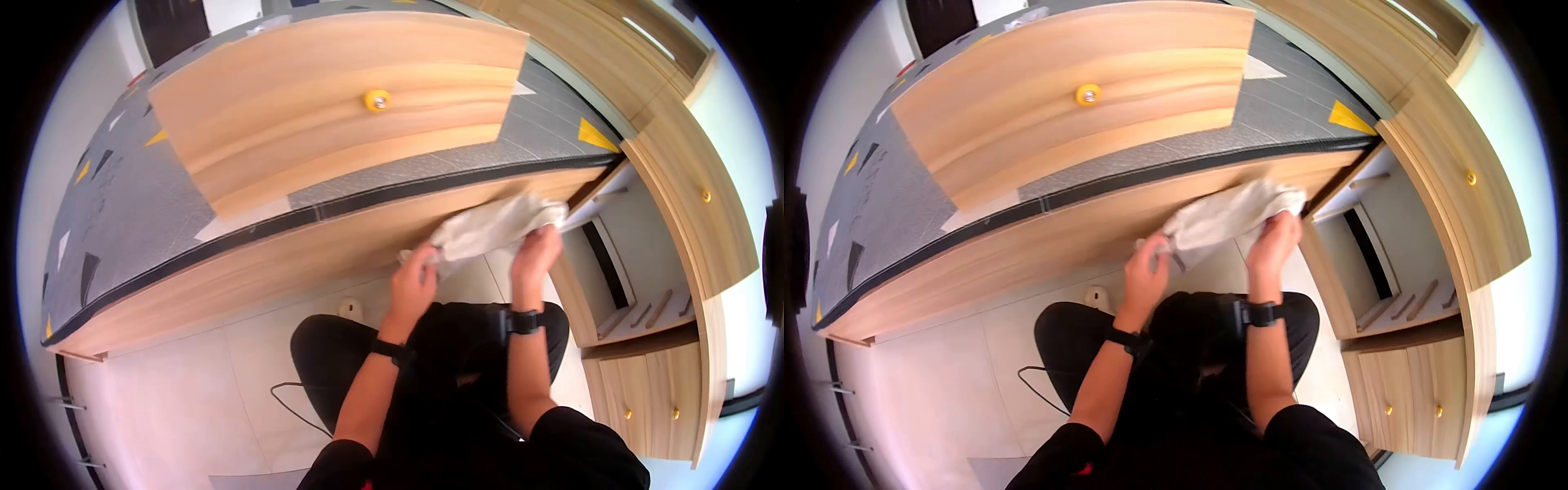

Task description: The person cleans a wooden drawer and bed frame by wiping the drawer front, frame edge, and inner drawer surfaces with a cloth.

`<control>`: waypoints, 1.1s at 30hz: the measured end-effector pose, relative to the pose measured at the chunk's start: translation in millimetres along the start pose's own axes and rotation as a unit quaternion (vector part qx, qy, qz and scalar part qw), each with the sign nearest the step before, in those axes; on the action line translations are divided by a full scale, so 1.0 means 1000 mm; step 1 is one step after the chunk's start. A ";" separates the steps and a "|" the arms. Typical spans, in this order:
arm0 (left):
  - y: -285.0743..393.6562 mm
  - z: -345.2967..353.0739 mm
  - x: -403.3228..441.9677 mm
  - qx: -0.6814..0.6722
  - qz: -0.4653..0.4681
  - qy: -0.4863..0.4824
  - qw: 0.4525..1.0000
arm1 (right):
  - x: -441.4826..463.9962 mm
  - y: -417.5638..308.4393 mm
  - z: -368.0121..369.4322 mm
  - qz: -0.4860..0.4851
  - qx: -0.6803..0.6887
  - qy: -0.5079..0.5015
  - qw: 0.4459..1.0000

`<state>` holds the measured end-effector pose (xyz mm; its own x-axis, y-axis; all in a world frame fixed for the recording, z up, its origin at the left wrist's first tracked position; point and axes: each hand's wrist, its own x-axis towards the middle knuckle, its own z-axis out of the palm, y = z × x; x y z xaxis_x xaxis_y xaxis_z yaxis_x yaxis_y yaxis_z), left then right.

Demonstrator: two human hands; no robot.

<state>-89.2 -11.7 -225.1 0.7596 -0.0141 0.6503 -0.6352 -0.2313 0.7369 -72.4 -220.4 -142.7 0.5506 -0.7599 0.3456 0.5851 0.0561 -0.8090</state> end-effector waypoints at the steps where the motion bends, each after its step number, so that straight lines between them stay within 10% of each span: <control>1: 0.013 -0.009 0.007 0.031 0.123 -0.018 0.992 | 0.007 -0.030 0.021 -0.067 -0.030 -0.023 0.997; 5: 0.086 -0.049 0.070 0.072 0.309 0.067 0.946 | 0.030 -0.100 0.088 -0.239 -0.068 -0.173 0.953; 9: 0.123 -0.097 0.144 0.289 0.416 0.086 0.858 | 0.065 -0.140 0.185 -0.517 -0.205 -0.305 0.773; 14: 0.125 -0.138 0.232 0.359 0.407 0.146 0.827 | 0.084 -0.121 0.247 -0.320 -0.375 -0.460 0.739; 22: 0.114 -0.176 0.237 0.546 0.294 0.017 0.784 | 0.075 -0.085 0.248 -0.471 -0.340 -0.301 0.757; 33: 0.145 -0.161 0.232 0.460 0.356 0.124 0.804 | 0.057 -0.087 0.208 -0.583 -0.183 -0.173 0.773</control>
<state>-28.0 108.1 62.4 0.1252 -0.2932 0.9478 -0.4371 -0.8739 -0.2126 32.4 -133.9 46.3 -0.0599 0.0655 0.9961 0.6306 -0.7710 0.0886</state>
